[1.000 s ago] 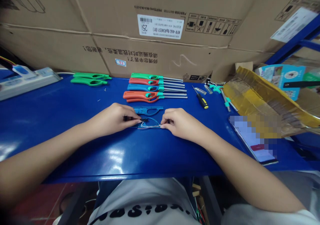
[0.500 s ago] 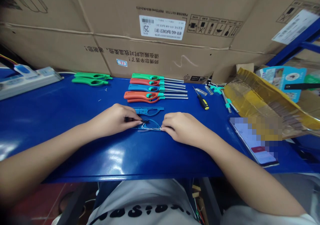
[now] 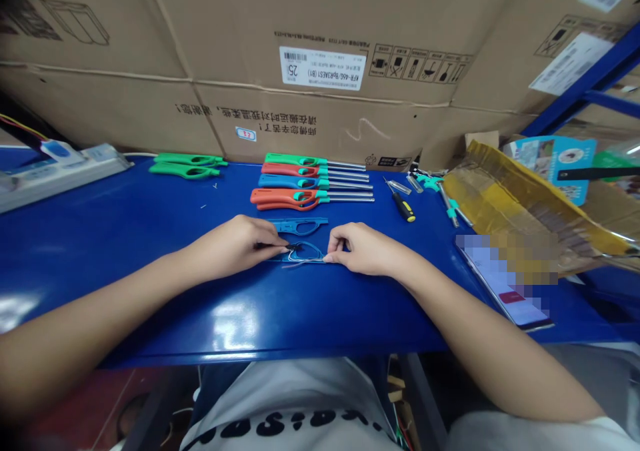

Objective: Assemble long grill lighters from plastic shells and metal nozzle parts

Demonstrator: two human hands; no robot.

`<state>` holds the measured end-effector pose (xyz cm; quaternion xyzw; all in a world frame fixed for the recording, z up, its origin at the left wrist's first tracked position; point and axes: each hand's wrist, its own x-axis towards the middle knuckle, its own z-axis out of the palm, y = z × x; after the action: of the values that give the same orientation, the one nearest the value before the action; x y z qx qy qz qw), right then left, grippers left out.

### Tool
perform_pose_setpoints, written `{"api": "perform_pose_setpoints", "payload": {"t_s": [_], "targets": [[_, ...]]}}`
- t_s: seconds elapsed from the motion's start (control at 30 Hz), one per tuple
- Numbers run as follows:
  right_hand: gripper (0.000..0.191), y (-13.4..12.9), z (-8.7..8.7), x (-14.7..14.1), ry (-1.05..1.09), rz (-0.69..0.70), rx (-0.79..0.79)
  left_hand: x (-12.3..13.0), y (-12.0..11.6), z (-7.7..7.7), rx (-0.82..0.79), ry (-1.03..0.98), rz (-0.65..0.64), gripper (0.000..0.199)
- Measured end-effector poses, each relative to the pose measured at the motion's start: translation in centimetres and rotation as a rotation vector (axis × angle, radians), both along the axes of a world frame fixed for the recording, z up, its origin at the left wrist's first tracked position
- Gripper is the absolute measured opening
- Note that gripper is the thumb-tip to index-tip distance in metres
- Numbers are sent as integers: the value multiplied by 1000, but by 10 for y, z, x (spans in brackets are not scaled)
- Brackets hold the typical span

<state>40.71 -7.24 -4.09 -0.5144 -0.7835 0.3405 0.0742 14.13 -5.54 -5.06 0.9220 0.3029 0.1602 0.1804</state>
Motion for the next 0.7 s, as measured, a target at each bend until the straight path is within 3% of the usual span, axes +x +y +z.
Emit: {"api": "perform_pose_setpoints", "payload": {"t_s": [0.33, 0.7], "targets": [[11, -1, 0, 5, -44, 25, 93, 4, -6, -6, 154, 114, 23, 27], [10, -2, 1, 6, -61, 14, 102, 7, -11, 7, 303, 338, 2, 28]]}}
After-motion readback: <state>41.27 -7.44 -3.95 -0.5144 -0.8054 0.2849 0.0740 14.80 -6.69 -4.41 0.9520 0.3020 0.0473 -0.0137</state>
